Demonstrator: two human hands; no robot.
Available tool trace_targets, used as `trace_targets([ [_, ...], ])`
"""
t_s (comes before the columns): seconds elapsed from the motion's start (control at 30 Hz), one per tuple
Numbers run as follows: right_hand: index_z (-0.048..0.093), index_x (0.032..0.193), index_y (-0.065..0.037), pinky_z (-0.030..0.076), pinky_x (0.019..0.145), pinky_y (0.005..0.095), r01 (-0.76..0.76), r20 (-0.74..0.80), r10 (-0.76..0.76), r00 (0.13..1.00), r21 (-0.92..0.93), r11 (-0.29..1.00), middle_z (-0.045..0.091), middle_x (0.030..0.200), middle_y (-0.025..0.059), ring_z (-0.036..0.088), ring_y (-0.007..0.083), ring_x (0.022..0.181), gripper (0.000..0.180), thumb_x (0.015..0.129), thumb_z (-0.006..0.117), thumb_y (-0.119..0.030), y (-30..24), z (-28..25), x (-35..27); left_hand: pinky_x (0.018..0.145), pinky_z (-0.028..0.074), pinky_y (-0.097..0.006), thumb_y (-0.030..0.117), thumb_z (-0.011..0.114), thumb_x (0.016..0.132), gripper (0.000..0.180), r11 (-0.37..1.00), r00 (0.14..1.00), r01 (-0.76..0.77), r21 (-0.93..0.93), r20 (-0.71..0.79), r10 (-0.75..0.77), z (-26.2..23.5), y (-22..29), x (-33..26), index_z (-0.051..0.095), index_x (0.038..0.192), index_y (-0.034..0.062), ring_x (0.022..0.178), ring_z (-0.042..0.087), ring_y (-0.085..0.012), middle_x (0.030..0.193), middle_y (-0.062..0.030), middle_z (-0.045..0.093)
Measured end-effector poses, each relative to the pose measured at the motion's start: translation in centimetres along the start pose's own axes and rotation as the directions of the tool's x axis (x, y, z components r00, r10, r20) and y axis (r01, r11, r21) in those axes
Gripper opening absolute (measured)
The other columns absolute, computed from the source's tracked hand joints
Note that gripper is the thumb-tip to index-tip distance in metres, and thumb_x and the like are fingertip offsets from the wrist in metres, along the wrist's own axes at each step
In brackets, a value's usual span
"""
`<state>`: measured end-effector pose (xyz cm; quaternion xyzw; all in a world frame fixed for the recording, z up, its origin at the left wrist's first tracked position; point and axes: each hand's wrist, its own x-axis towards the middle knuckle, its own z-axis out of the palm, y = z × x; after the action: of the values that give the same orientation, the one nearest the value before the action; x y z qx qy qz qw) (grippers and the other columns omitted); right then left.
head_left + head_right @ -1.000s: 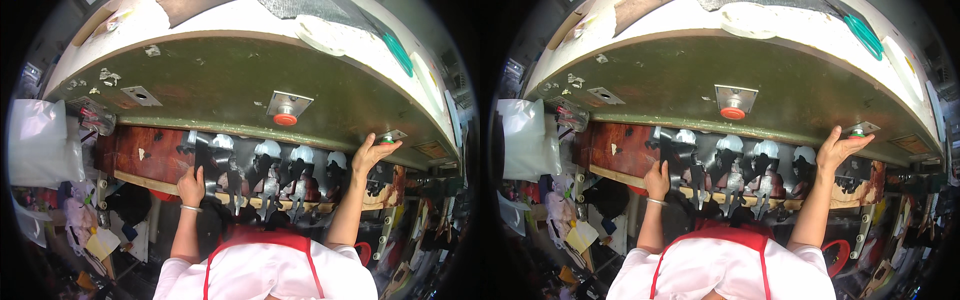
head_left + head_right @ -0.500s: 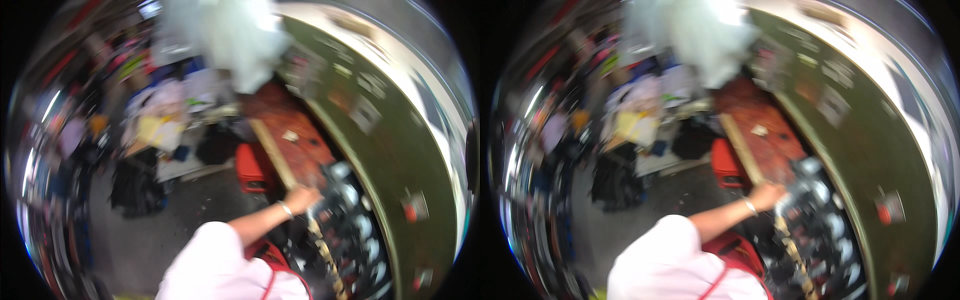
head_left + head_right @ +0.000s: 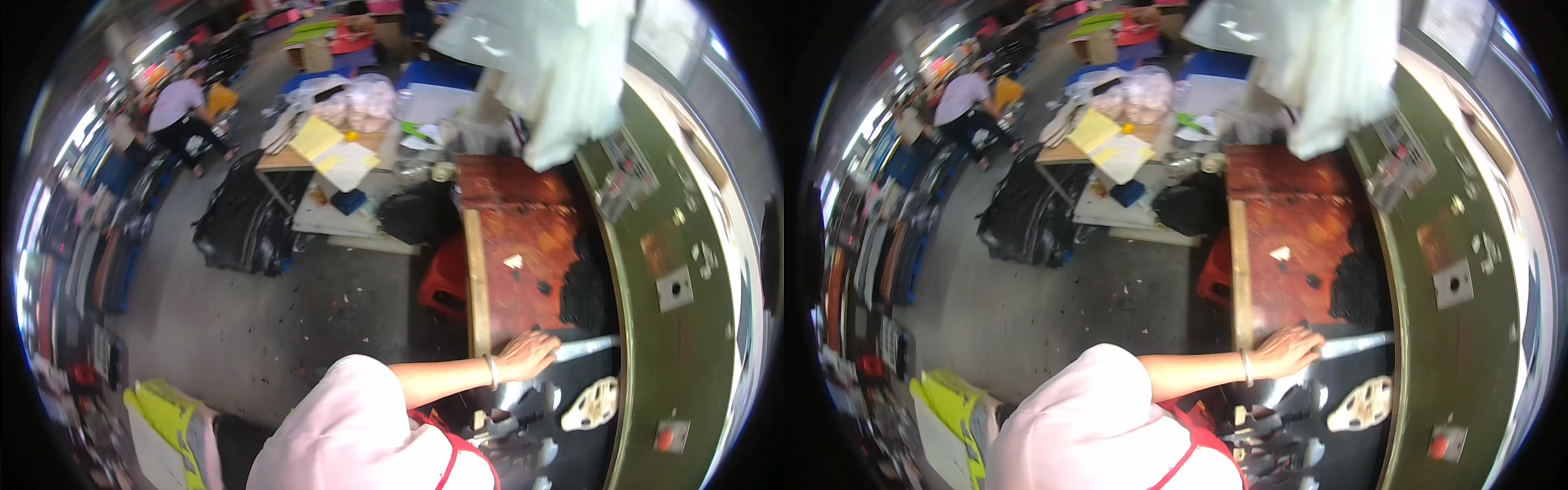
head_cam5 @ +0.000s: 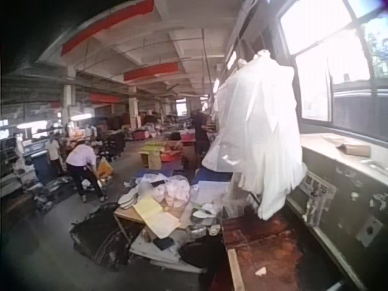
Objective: The person operates a hydraulic press to cut shapes from black rubber sheets using a white template. They place the template, press the sheet, remove cut pieces, and repeat the cycle.
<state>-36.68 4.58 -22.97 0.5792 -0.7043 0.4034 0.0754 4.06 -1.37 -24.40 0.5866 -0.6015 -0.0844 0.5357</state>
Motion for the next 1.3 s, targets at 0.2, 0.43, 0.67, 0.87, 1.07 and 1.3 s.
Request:
trace_targets([
  [0.2, 0.053, 0.125, 0.001, 0.033, 0.101, 0.0542, 0.162, 0.346, -0.035, 0.938, -0.346, 0.924, 0.045, 0.133, 0.0223, 0.040, 0.0394, 0.126, 0.049, 0.087, 0.057, -0.031, -11.0, 6.2, -4.8, 0.073, 0.052, -0.041, 0.016, 0.061, 0.087, 0.021, 0.843, 0.732, 0.497, -0.205, 0.621, -0.280, -0.4, 4.0, 1.4, 0.064, 0.105, 0.0046, 0.081, 0.065, -0.0324, 0.088, -0.0162, 0.066],
  [0.43, 0.048, 0.134, -0.001, 0.016, 0.114, 0.0532, 0.021, 0.374, 0.077, 0.924, -0.252, 0.968, 0.036, 0.144, 0.0237, 0.028, 0.0407, 0.137, 0.052, 0.089, 0.057, -0.026, -12.2, 5.7, -8.4, 0.072, 0.047, -0.038, 0.022, 0.076, 0.073, 0.037, 0.953, 0.797, -0.289, -0.091, 0.529, 0.292, 3.2, 5.6, -2.1, 0.065, 0.104, 0.0060, 0.079, 0.058, -0.0276, 0.082, -0.0080, 0.058],
  [0.67, 0.052, 0.131, -0.002, 0.019, 0.114, 0.0527, -0.021, 0.336, 0.091, 0.937, -0.208, 0.978, 0.040, 0.142, 0.0218, 0.030, 0.0397, 0.136, 0.051, 0.087, 0.061, -0.025, -12.4, 5.2, -9.7, 0.069, 0.049, -0.039, 0.012, 0.073, 0.076, 0.020, 0.944, 0.695, -0.306, -0.123, 0.649, 0.310, 4.7, 6.9, -3.0, 0.059, 0.086, 0.0032, 0.078, 0.060, -0.0311, 0.085, -0.0118, 0.059],
  [0.87, 0.051, 0.130, -0.001, 0.021, 0.113, 0.0521, -0.042, 0.316, 0.095, 0.944, -0.170, 0.984, 0.041, 0.140, 0.0219, 0.030, 0.0403, 0.136, 0.054, 0.083, 0.066, -0.024, -12.5, 4.9, -9.5, 0.062, 0.050, -0.035, 0.016, 0.074, 0.077, 0.016, 0.956, 0.167, 0.121, -0.266, 0.955, 0.244, -0.7, 7.3, -1.2, 0.065, 0.080, 0.0030, 0.067, 0.065, -0.0275, 0.074, -0.0113, 0.067],
  [1.07, 0.030, 0.142, 0.003, 0.025, 0.112, 0.0525, -0.208, 0.381, 0.140, 0.914, 0.143, 0.968, 0.040, 0.137, 0.0297, 0.027, 0.0500, 0.132, 0.099, 0.065, 0.081, -0.033, -16.9, 6.4, -8.1, 0.074, 0.052, -0.032, 0.015, 0.067, 0.083, 0.022, 0.945, 0.651, 0.321, -0.067, 0.740, -0.168, -3.4, 3.1, -1.4, 0.069, 0.100, 0.0004, 0.087, 0.068, -0.0272, 0.097, -0.0158, 0.070],
  [1.3, 0.028, 0.145, -0.007, 0.030, 0.107, 0.0543, -0.239, 0.356, 0.151, 0.922, 0.216, 0.947, 0.023, 0.138, 0.0385, 0.016, 0.0553, 0.132, 0.106, 0.054, 0.082, -0.018, -21.2, 11.1, -7.7, 0.110, 0.023, -0.057, 0.021, 0.061, 0.087, 0.049, 0.848, 0.705, -0.480, 0.224, 0.673, 0.222, -0.8, -0.7, -3.0, 0.050, 0.133, 0.0060, 0.135, 0.035, -0.0338, 0.143, -0.0157, 0.042],
])
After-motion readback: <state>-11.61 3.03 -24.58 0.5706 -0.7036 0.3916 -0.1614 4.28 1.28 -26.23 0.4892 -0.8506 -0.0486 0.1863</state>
